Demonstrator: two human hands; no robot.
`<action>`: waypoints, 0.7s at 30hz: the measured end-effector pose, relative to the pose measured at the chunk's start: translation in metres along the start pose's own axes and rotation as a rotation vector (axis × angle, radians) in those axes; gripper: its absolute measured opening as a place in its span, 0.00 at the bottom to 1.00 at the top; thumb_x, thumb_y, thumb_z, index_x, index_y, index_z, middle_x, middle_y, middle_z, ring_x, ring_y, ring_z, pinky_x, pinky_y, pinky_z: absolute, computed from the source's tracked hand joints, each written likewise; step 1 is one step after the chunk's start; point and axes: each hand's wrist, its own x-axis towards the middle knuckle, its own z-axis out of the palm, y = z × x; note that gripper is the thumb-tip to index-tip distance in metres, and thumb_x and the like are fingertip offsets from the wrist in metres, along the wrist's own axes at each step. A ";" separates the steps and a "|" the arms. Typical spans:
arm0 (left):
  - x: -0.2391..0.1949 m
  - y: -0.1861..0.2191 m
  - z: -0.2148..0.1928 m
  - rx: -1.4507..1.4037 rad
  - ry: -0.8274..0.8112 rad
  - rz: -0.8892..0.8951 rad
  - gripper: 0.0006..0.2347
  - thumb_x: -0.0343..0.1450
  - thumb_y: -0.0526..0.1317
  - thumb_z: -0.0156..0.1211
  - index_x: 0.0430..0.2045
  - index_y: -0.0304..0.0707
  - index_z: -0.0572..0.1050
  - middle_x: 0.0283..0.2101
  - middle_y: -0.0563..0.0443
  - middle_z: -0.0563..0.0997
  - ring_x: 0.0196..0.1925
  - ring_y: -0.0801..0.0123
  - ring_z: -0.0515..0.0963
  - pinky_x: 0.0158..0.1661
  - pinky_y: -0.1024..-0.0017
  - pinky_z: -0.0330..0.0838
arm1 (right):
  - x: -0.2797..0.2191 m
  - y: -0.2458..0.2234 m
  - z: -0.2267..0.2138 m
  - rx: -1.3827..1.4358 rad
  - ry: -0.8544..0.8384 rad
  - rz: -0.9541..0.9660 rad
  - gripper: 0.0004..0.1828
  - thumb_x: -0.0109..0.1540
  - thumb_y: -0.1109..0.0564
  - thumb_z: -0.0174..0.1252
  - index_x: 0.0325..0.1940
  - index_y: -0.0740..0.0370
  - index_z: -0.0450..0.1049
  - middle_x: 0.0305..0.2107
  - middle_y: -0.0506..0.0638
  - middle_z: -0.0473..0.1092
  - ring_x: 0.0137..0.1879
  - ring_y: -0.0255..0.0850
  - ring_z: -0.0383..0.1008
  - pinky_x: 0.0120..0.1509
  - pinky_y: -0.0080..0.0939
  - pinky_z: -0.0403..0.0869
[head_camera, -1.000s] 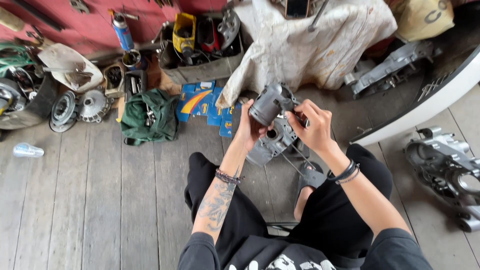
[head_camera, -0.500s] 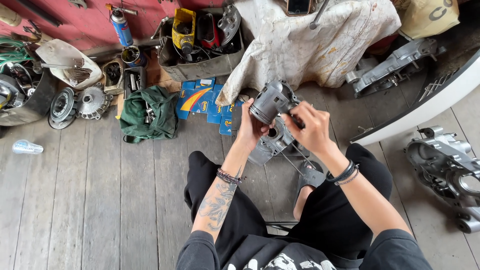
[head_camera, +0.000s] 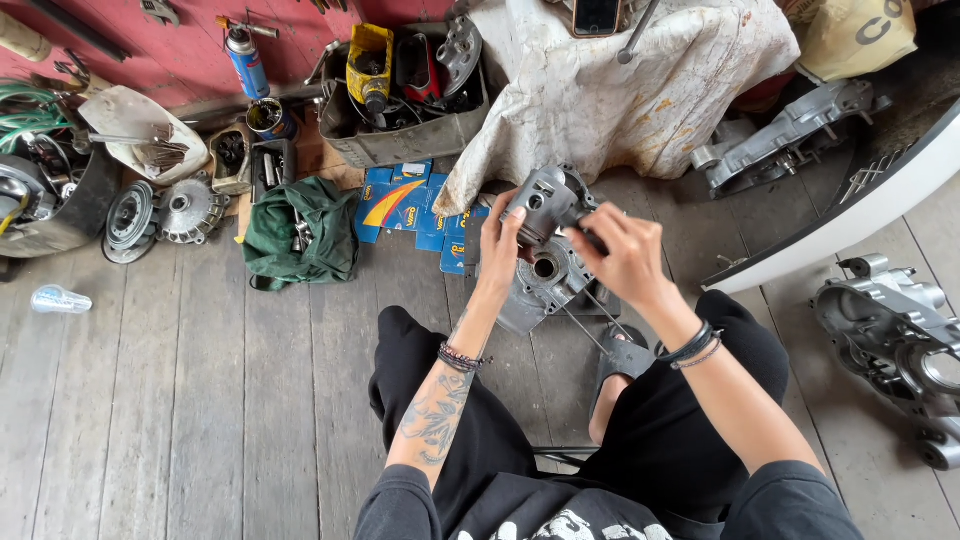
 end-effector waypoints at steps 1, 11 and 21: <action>0.001 0.001 -0.002 0.002 -0.002 0.002 0.17 0.74 0.52 0.52 0.53 0.46 0.75 0.23 0.38 0.76 0.16 0.65 0.76 0.17 0.73 0.79 | 0.003 0.004 -0.004 -0.001 0.004 0.000 0.06 0.64 0.57 0.64 0.36 0.57 0.73 0.22 0.46 0.65 0.19 0.43 0.69 0.25 0.38 0.68; -0.003 0.004 -0.005 0.190 -0.020 0.144 0.19 0.71 0.49 0.55 0.55 0.42 0.74 0.19 0.42 0.77 0.16 0.67 0.79 0.17 0.73 0.78 | 0.009 -0.015 -0.007 0.039 0.016 0.010 0.07 0.64 0.56 0.64 0.34 0.54 0.73 0.20 0.44 0.64 0.19 0.43 0.69 0.26 0.36 0.69; -0.003 -0.002 0.003 -0.081 -0.169 -0.075 0.26 0.70 0.50 0.56 0.64 0.40 0.66 0.48 0.31 0.75 0.36 0.52 0.82 0.31 0.60 0.85 | 0.013 0.008 -0.026 0.045 0.004 0.129 0.06 0.68 0.51 0.63 0.43 0.53 0.76 0.30 0.44 0.69 0.30 0.46 0.76 0.35 0.40 0.73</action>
